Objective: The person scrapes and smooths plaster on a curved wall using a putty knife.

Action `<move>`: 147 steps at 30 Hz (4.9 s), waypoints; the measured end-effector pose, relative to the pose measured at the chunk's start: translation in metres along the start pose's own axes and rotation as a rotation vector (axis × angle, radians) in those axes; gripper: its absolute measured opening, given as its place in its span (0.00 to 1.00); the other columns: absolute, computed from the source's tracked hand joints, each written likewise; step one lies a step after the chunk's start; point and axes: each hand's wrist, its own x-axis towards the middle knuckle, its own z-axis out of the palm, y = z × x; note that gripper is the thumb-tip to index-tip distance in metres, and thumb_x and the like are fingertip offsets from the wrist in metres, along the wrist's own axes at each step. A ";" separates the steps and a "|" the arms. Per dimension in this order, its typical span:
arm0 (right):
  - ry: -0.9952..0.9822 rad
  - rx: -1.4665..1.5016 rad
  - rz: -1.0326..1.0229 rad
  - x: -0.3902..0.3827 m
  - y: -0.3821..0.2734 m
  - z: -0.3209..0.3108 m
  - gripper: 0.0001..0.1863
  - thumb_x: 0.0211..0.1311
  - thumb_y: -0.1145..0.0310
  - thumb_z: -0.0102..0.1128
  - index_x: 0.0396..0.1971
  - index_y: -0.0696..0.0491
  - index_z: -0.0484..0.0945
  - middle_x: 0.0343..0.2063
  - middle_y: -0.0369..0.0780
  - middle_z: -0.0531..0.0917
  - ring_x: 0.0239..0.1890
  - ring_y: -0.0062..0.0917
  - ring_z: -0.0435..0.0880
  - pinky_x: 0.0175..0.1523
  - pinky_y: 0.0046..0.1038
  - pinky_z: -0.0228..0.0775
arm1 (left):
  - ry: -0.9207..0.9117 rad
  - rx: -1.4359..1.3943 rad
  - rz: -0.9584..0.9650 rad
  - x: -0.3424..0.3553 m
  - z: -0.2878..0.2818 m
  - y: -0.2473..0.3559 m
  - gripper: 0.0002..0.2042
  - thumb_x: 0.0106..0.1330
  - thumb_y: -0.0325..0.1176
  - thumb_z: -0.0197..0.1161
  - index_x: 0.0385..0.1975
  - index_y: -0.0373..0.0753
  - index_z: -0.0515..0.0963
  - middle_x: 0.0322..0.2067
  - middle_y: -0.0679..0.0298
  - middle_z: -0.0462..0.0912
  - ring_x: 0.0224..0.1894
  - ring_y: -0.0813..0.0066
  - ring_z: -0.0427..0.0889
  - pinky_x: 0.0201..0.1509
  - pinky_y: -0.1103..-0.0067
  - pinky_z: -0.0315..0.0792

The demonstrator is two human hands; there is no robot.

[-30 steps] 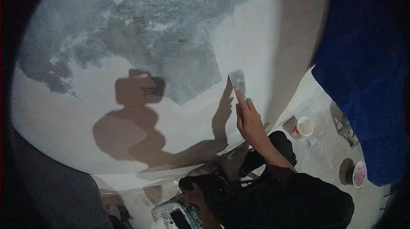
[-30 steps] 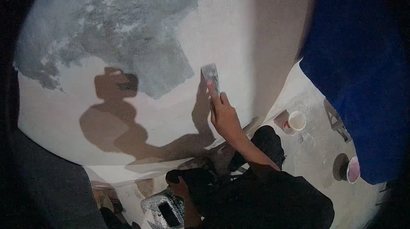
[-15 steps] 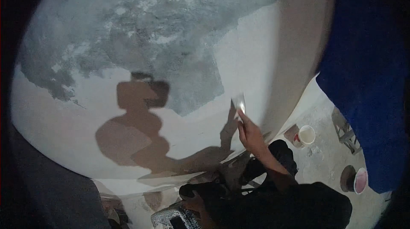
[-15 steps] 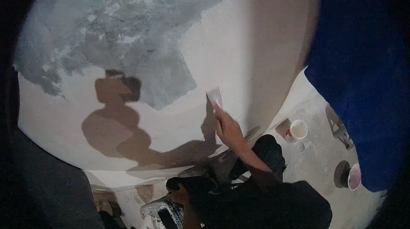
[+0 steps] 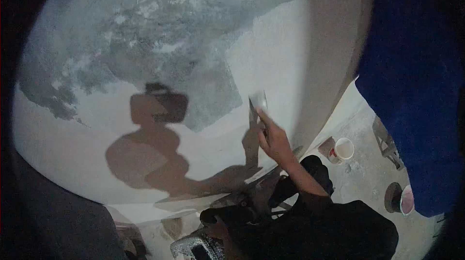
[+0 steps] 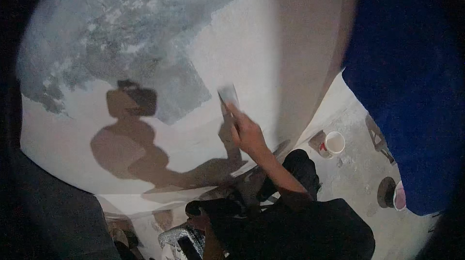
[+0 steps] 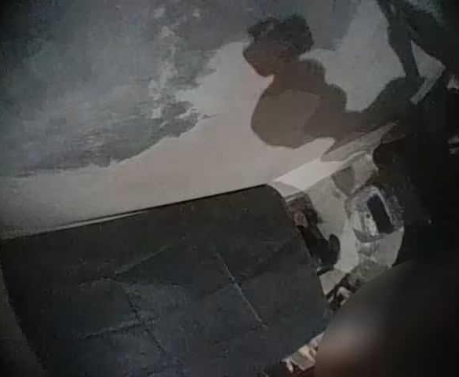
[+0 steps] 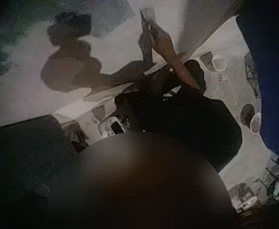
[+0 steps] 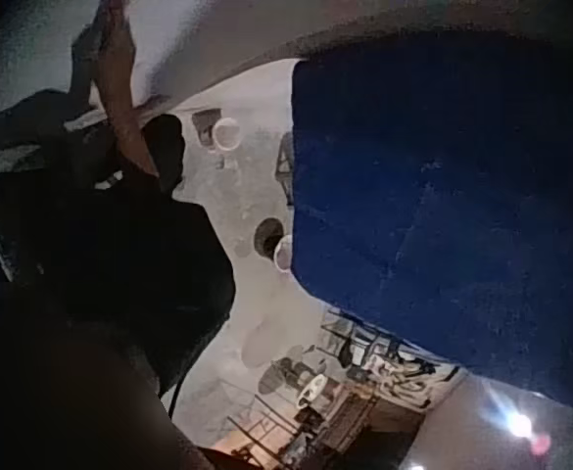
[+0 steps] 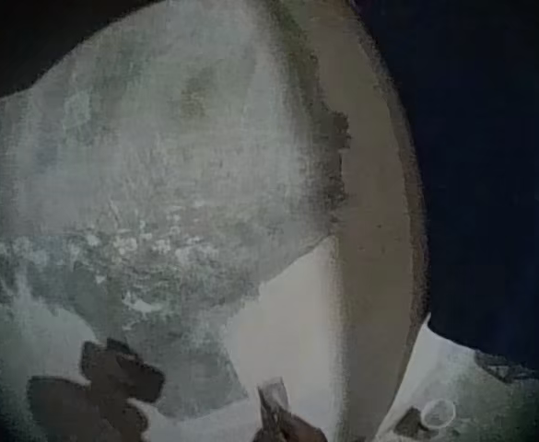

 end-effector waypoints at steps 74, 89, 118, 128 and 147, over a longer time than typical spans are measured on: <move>0.137 -0.003 -0.206 0.060 -0.048 -0.027 0.33 0.57 0.76 0.50 0.63 0.43 0.55 0.26 0.50 0.78 0.29 0.40 0.81 0.38 0.36 0.73 | 0.040 -0.067 -0.012 -0.007 -0.009 -0.003 0.42 0.50 0.58 0.62 0.61 0.40 0.57 0.47 0.46 0.70 0.48 0.49 0.72 0.51 0.59 0.66; -0.099 -0.020 0.000 0.022 -0.039 -0.037 0.32 0.58 0.75 0.51 0.63 0.42 0.55 0.22 0.46 0.75 0.25 0.36 0.79 0.36 0.36 0.72 | -0.128 -0.116 -0.017 -0.016 -0.031 0.009 0.42 0.51 0.60 0.60 0.62 0.42 0.56 0.49 0.46 0.69 0.51 0.50 0.70 0.54 0.59 0.63; -0.205 0.111 -0.038 0.042 -0.044 -0.108 0.23 0.69 0.63 0.43 0.62 0.49 0.58 0.33 0.46 0.78 0.32 0.31 0.77 0.38 0.35 0.71 | -0.092 -0.138 -0.046 -0.011 -0.030 0.011 0.41 0.50 0.57 0.63 0.62 0.42 0.57 0.53 0.44 0.66 0.54 0.47 0.68 0.54 0.57 0.64; 0.077 0.062 -0.088 0.084 -0.048 -0.116 0.14 0.59 0.61 0.61 0.42 0.52 0.79 0.24 0.36 0.78 0.16 0.10 0.67 0.19 0.16 0.55 | -0.125 -0.152 -0.058 -0.011 -0.044 0.010 0.41 0.50 0.56 0.64 0.61 0.41 0.57 0.51 0.45 0.66 0.53 0.48 0.68 0.52 0.59 0.65; 0.097 -0.194 0.122 0.107 -0.060 -0.130 0.30 0.54 0.42 0.58 0.15 0.58 0.82 0.07 0.36 0.73 0.13 0.18 0.70 0.19 0.24 0.60 | -0.047 -0.113 -0.038 -0.005 -0.007 -0.002 0.43 0.50 0.60 0.63 0.63 0.44 0.56 0.53 0.43 0.65 0.53 0.47 0.68 0.53 0.60 0.65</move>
